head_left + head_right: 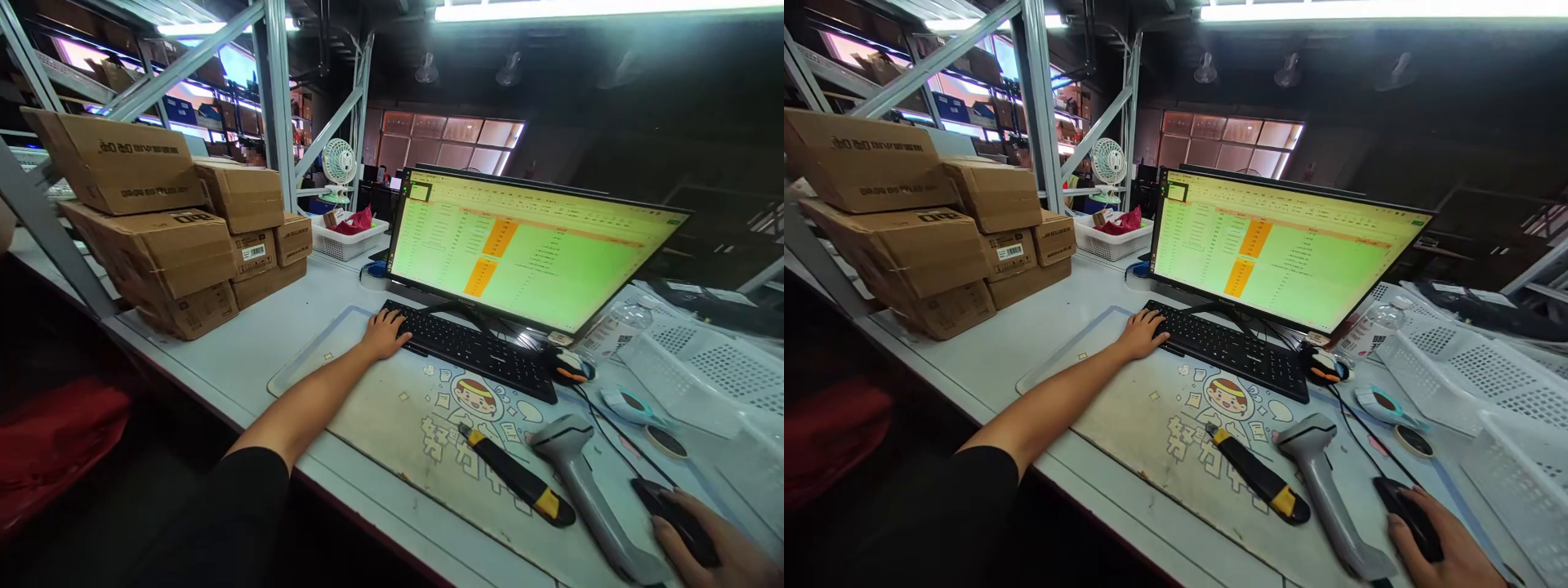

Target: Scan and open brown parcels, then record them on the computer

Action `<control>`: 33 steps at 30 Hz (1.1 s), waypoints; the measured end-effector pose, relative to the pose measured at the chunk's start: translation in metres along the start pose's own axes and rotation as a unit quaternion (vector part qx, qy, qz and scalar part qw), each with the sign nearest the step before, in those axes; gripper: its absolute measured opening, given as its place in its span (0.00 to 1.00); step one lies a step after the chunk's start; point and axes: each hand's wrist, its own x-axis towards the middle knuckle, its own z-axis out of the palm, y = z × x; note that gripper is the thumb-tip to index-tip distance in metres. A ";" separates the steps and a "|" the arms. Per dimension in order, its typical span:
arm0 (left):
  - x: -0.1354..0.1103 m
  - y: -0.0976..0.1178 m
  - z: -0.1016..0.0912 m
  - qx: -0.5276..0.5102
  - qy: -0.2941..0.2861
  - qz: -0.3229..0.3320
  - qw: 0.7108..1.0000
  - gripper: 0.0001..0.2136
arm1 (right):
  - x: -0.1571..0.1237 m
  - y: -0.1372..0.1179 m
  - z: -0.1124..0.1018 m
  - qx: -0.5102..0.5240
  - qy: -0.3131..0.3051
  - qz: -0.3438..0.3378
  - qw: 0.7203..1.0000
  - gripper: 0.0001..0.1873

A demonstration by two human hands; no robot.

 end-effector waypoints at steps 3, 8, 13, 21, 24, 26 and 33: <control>0.000 -0.001 0.000 0.003 0.000 0.000 1.000 0.26 | -0.001 -0.003 -0.002 0.044 -0.030 0.039 0.998 0.23; 0.000 -0.001 0.000 0.002 -0.004 -0.002 1.000 0.27 | -0.003 -0.014 -0.010 0.015 -0.054 0.074 0.996 0.27; -0.001 -0.001 -0.001 0.002 -0.001 0.000 1.000 0.27 | -0.005 -0.039 -0.023 0.011 -0.060 0.085 0.995 0.23; -0.002 0.002 -0.004 0.007 -0.008 -0.005 1.000 0.27 | -0.006 -0.057 -0.033 0.022 -0.066 0.061 0.996 0.23; -0.002 0.002 -0.003 0.011 -0.011 -0.005 1.000 0.27 | -0.007 -0.052 -0.030 0.023 -0.065 0.071 0.995 0.26; -0.001 0.001 -0.002 0.013 -0.006 -0.003 1.000 0.26 | -0.008 -0.049 -0.028 0.018 -0.067 0.072 0.995 0.27; -0.001 0.000 0.002 0.016 0.003 -0.004 1.000 0.26 | -0.012 -0.032 -0.020 0.003 -0.038 0.019 0.999 0.31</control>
